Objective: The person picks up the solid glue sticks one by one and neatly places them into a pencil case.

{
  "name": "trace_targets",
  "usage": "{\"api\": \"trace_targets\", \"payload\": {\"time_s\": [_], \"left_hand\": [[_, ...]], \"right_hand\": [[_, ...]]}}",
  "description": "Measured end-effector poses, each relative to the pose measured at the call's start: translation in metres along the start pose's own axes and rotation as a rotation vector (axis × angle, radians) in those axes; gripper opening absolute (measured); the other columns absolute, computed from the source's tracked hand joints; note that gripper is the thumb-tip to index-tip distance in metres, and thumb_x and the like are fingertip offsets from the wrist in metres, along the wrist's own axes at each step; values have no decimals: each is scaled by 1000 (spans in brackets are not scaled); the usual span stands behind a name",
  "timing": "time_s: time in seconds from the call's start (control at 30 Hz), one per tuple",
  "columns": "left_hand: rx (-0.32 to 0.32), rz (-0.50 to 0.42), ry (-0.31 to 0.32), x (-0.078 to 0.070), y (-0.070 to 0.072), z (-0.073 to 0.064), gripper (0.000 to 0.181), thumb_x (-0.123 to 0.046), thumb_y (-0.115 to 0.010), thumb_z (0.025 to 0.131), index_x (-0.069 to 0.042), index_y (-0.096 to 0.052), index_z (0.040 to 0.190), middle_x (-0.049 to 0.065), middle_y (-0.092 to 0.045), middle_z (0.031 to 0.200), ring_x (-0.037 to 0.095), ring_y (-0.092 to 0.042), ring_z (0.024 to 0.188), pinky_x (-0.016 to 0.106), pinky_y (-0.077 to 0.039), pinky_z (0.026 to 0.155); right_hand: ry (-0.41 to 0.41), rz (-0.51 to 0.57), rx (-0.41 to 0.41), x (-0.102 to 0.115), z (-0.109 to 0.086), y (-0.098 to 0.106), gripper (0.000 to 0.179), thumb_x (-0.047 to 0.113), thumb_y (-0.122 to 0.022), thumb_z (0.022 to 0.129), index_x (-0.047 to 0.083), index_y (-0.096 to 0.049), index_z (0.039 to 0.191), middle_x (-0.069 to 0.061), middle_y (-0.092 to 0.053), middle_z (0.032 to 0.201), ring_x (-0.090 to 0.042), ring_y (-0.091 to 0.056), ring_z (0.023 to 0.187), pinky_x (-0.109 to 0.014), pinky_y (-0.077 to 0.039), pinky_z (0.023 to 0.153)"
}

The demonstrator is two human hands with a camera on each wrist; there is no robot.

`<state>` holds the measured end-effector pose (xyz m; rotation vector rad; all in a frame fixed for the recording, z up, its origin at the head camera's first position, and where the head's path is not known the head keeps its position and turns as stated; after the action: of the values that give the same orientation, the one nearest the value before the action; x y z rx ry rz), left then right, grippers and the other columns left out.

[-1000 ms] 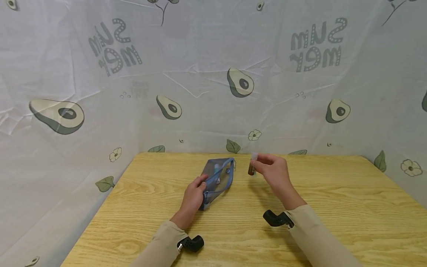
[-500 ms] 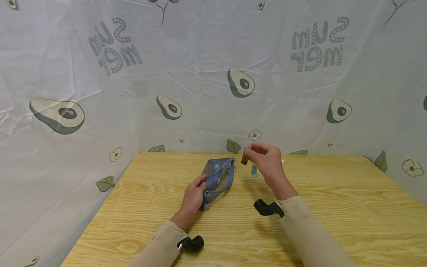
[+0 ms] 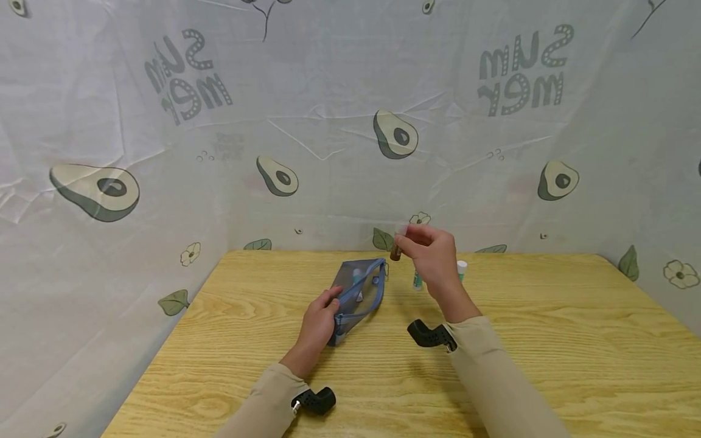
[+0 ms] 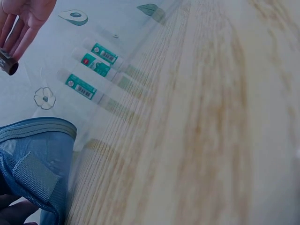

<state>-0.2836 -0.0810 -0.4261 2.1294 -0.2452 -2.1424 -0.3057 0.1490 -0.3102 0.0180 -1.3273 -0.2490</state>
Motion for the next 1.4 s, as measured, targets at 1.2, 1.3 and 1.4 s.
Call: {"api": "trace_targets", "payload": {"time_s": [1.2,1.3,1.4], "left_hand": [[3,14,-20,1,-1,1,43,-12,-43,112,-1,-57,152,17,-43,168,43,-22,163,61,-26,130],[0,14,-18,0,-2,1,43,-12,-44,112,-2,-57,151,17,-43,168,42,-22,164,61,-26,130],[-7,18,-17,0,-1,1,43,-12,-44,112,-2,-58,151,17,-43,168,43,-23,163,62,-27,130]], "right_hand": [[-47,-132,-42,-36,4,-22,35,17,-73,101,0,-69,131,-21,-71,122,-33,-73,108,-36,-64,91],[-54,-161,-31,-39,4,-26,33,18,-73,101,2,-70,129,-19,-73,121,-32,-74,108,-35,-64,90],[-54,-179,-21,-42,4,-29,32,19,-74,100,2,-70,128,-19,-74,120,-32,-76,107,-34,-64,87]]}}
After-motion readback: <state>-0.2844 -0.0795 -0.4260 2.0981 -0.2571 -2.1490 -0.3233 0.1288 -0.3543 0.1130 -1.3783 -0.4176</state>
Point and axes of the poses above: each hand's wrist, its own z-axis towards the middle knuckle, its own y-axis out of the back of the hand, x = y × z, the point moved 4 cm from there along z, towards the middle knuckle
